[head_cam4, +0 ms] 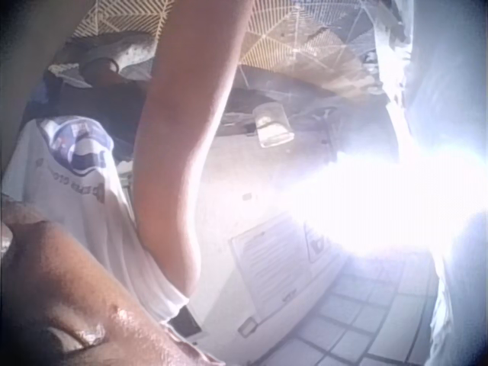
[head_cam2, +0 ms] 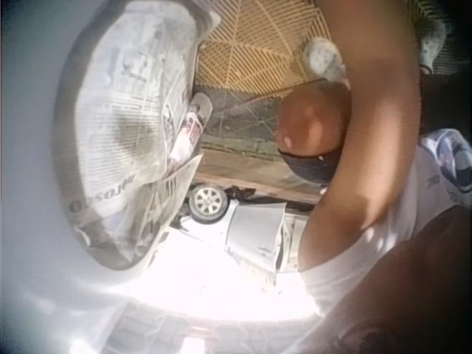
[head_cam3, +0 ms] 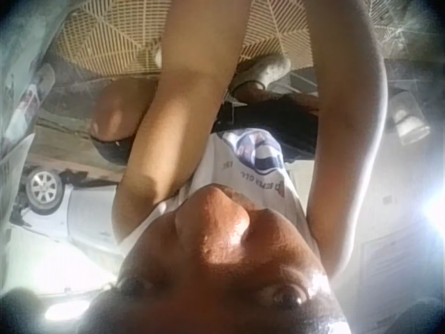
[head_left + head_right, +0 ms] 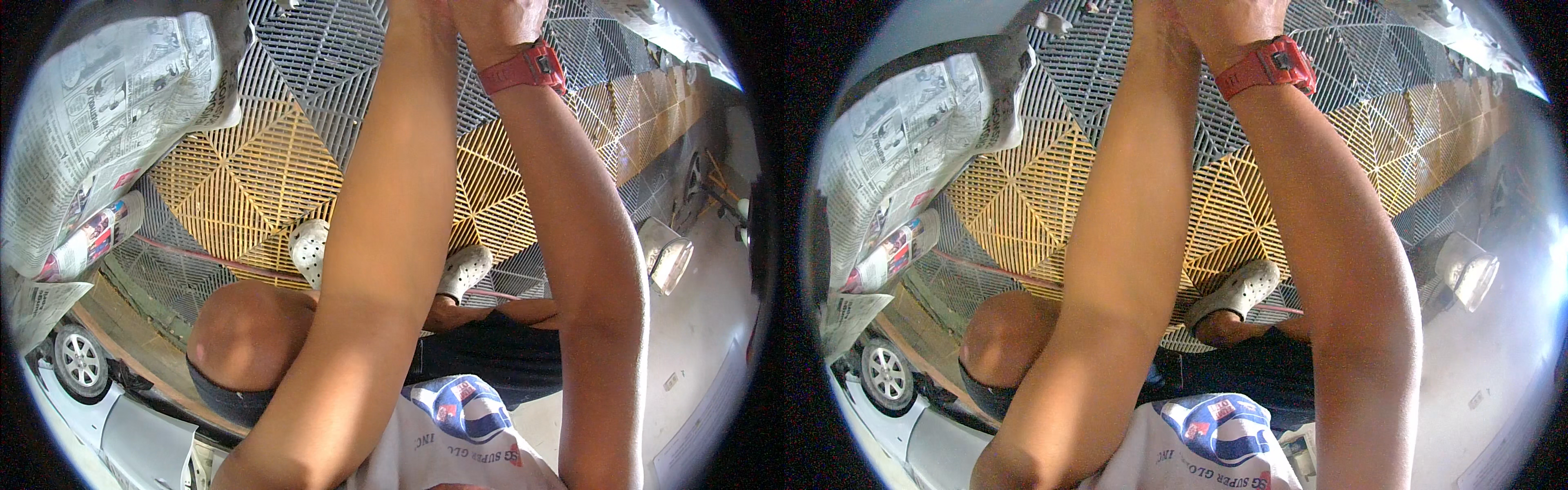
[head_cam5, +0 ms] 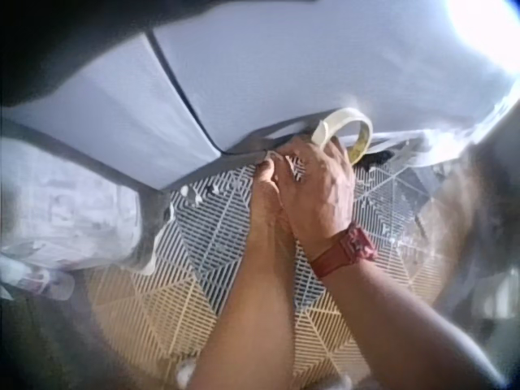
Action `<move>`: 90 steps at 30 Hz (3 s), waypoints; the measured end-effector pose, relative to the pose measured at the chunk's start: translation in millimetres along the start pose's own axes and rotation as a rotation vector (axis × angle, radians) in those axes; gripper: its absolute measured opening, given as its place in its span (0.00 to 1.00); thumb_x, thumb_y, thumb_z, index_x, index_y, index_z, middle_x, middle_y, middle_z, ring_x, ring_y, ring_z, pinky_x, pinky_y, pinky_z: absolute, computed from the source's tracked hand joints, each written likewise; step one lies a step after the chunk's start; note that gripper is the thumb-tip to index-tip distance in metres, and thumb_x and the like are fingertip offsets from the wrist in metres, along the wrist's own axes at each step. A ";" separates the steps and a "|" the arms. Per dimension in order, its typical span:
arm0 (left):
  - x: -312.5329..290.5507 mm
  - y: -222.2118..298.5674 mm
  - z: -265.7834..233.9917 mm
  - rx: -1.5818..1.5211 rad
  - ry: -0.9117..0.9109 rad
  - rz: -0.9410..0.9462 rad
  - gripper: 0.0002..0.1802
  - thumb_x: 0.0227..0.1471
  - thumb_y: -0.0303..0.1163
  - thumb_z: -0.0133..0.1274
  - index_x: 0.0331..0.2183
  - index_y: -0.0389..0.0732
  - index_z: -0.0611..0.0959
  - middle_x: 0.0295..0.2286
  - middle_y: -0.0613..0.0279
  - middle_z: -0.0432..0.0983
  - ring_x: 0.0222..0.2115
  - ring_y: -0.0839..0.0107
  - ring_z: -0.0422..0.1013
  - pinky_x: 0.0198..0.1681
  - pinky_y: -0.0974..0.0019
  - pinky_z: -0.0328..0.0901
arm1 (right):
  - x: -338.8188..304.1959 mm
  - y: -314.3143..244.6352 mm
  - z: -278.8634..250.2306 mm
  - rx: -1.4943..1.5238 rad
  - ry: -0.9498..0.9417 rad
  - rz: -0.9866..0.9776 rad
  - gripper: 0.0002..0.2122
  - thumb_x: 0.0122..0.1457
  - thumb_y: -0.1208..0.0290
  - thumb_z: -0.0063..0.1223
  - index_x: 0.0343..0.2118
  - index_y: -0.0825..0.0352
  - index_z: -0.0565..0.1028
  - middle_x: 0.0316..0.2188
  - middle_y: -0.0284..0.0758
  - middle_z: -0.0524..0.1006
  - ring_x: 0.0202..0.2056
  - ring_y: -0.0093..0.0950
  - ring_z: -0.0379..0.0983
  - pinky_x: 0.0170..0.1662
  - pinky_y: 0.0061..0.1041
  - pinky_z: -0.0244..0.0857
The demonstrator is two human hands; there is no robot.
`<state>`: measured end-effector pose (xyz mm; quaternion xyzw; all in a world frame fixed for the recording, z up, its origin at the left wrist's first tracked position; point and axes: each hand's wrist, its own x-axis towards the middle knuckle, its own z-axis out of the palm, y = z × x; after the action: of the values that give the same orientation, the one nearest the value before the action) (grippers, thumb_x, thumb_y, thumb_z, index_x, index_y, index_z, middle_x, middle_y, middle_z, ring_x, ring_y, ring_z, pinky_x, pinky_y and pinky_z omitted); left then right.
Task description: The person uses a spray gun to apply paint to a car bumper that is masked with newspaper. They adjust the masking tape, then spray multiple sections of the bumper with steady hand movements. The person briefly walks to another vehicle and interacts with two other people before the clip ends.
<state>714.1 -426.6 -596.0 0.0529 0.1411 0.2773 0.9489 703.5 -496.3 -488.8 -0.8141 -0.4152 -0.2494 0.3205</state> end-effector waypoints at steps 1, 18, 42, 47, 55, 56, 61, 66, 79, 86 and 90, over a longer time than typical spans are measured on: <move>-0.1 1.4 2.0 0.019 0.056 -0.039 0.27 0.76 0.48 0.36 0.56 0.35 0.76 0.51 0.52 0.77 0.52 0.57 0.73 0.59 0.54 0.68 | 0.3 -0.1 0.8 -0.006 0.003 -0.004 0.06 0.57 0.69 0.67 0.34 0.64 0.84 0.34 0.40 0.83 0.43 0.43 0.78 0.51 0.44 0.70; -58.8 -5.6 27.4 0.107 0.107 0.241 0.27 0.67 0.39 0.58 0.61 0.34 0.75 0.47 0.61 0.79 0.47 0.69 0.75 0.53 0.67 0.71 | 0.7 -15.1 -21.0 -0.015 -0.082 0.110 0.07 0.60 0.68 0.65 0.39 0.63 0.84 0.38 0.42 0.84 0.45 0.43 0.80 0.52 0.43 0.70; -50.6 -5.3 41.6 0.303 0.366 0.438 0.12 0.63 0.34 0.65 0.32 0.34 0.87 0.29 0.65 0.83 0.28 0.78 0.74 0.32 0.74 0.69 | 18.5 -30.9 -18.9 0.491 -0.255 0.978 0.13 0.67 0.66 0.62 0.38 0.74 0.86 0.24 0.32 0.83 0.27 0.20 0.76 0.29 0.23 0.70; -53.9 -6.1 52.0 0.397 0.454 0.469 0.12 0.62 0.33 0.65 0.29 0.35 0.86 0.28 0.66 0.82 0.27 0.78 0.72 0.30 0.72 0.67 | 26.8 -29.6 -15.6 0.752 -0.226 1.154 0.12 0.66 0.68 0.62 0.40 0.76 0.85 0.30 0.37 0.84 0.30 0.23 0.77 0.32 0.25 0.71; -61.5 2.1 60.5 0.452 0.430 0.453 0.12 0.63 0.32 0.63 0.30 0.36 0.86 0.26 0.69 0.79 0.27 0.80 0.70 0.30 0.72 0.65 | 23.4 -12.5 -6.5 0.910 -0.169 1.183 0.11 0.65 0.70 0.64 0.39 0.75 0.84 0.32 0.35 0.82 0.33 0.24 0.75 0.33 0.26 0.67; -65.2 3.9 59.3 0.452 0.369 0.472 0.11 0.63 0.32 0.62 0.30 0.35 0.86 0.26 0.69 0.78 0.27 0.80 0.69 0.31 0.72 0.65 | 24.3 -12.5 -7.3 0.881 -0.173 1.220 0.11 0.64 0.69 0.65 0.39 0.75 0.84 0.32 0.35 0.82 0.33 0.24 0.74 0.33 0.26 0.66; -66.6 4.4 61.3 0.495 0.322 0.514 0.11 0.63 0.31 0.62 0.33 0.32 0.86 0.26 0.69 0.77 0.28 0.81 0.68 0.32 0.73 0.63 | 21.5 -6.4 -23.7 0.718 -0.251 1.209 0.12 0.65 0.66 0.66 0.38 0.73 0.83 0.31 0.32 0.80 0.32 0.21 0.72 0.34 0.23 0.64; -56.9 1.4 64.2 0.531 0.453 0.512 0.17 0.61 0.34 0.65 0.42 0.27 0.87 0.32 0.60 0.82 0.32 0.78 0.75 0.37 0.73 0.69 | -38.9 44.1 -112.9 0.531 -0.553 0.996 0.21 0.67 0.62 0.60 0.60 0.64 0.71 0.35 0.31 0.78 0.34 0.22 0.72 0.38 0.23 0.67; -46.6 -8.6 81.0 0.771 0.685 0.024 0.42 0.73 0.56 0.33 0.74 0.39 0.51 0.71 0.44 0.56 0.70 0.56 0.59 0.74 0.45 0.47 | -288.6 -17.5 -571.0 -0.051 0.044 1.608 0.15 0.73 0.66 0.51 0.58 0.66 0.74 0.46 0.32 0.80 0.43 0.21 0.77 0.44 0.26 0.75; 58.2 11.9 17.3 0.972 0.539 0.278 0.40 0.71 0.65 0.24 0.56 0.35 0.66 0.45 0.44 0.74 0.41 0.53 0.74 0.42 0.51 0.68 | -448.5 -242.3 -580.0 0.091 0.988 2.021 0.13 0.72 0.65 0.54 0.54 0.64 0.75 0.37 0.33 0.85 0.31 0.23 0.80 0.33 0.26 0.74; 86.8 13.6 -8.9 0.945 0.509 0.244 0.41 0.71 0.65 0.23 0.53 0.36 0.72 0.44 0.46 0.79 0.31 0.52 0.81 0.29 0.51 0.79 | -508.4 -358.8 -544.1 0.053 1.355 2.078 0.12 0.72 0.67 0.54 0.52 0.66 0.76 0.36 0.34 0.84 0.30 0.25 0.81 0.31 0.27 0.77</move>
<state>774.4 -368.0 -622.8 0.4204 0.4683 0.2956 0.7188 57.5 -993.8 -353.0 -0.4576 0.6710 -0.2390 0.5322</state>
